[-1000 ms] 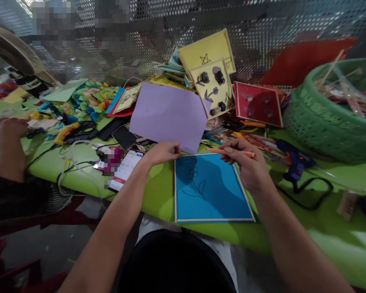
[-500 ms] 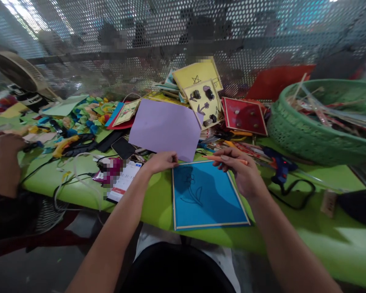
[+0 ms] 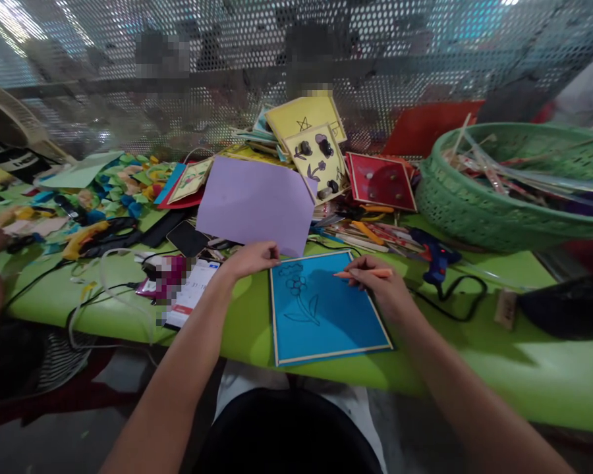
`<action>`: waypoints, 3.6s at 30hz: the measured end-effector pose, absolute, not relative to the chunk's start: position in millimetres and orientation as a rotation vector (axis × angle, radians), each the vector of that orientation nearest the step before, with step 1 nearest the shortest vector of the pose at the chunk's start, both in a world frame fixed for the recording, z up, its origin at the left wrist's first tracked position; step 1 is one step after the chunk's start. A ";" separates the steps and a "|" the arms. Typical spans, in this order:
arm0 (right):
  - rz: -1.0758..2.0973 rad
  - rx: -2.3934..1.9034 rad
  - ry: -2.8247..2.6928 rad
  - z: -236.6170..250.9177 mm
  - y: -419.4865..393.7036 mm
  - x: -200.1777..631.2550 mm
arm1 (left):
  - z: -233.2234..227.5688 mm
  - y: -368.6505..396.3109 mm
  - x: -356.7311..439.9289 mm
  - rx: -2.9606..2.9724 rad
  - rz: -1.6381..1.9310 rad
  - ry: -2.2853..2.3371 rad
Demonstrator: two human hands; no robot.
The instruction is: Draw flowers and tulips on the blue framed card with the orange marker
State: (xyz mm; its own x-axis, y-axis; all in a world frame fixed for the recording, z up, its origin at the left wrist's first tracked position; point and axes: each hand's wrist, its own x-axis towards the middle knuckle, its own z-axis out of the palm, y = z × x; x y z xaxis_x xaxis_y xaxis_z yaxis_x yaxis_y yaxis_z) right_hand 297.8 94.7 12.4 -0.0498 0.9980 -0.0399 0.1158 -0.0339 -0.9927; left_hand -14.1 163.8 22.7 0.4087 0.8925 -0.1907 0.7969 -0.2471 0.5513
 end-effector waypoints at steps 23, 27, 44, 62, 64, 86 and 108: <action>1.191 -1.406 -1.533 4.9 95.8 303.1 | 28.3 162.5 -11.6 2.055 0.190 1.445; 1.129 -1.400 -1.559 5.7 96.5 301.6 | 29.7 162.2 -10.6 2.056 0.176 1.456; 1.148 -1.378 -1.528 11.4 96.7 298.7 | 24.4 163.2 -13.3 2.065 0.194 1.466; 1.275 -1.236 -1.610 14.9 94.0 295.1 | 23.1 165.3 -13.9 2.078 0.184 1.454; 1.295 -1.243 -1.611 15.4 94.6 293.7 | 21.4 166.4 -14.5 2.077 0.188 1.442; 1.222 -1.349 -1.614 11.9 95.0 289.2 | 26.7 164.5 -10.8 2.062 0.150 1.460; 1.238 -1.355 -1.648 15.8 95.8 285.9 | 28.1 163.7 -10.8 2.054 0.162 1.451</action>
State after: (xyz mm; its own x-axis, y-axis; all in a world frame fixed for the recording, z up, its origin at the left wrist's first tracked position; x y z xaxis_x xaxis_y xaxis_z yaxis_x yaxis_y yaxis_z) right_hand 285.9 95.8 15.8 -0.2433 0.9672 -0.0731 0.3397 0.0144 -0.9404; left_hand -10.8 163.7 28.1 0.3916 0.8881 -0.2407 0.8133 -0.2118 0.5419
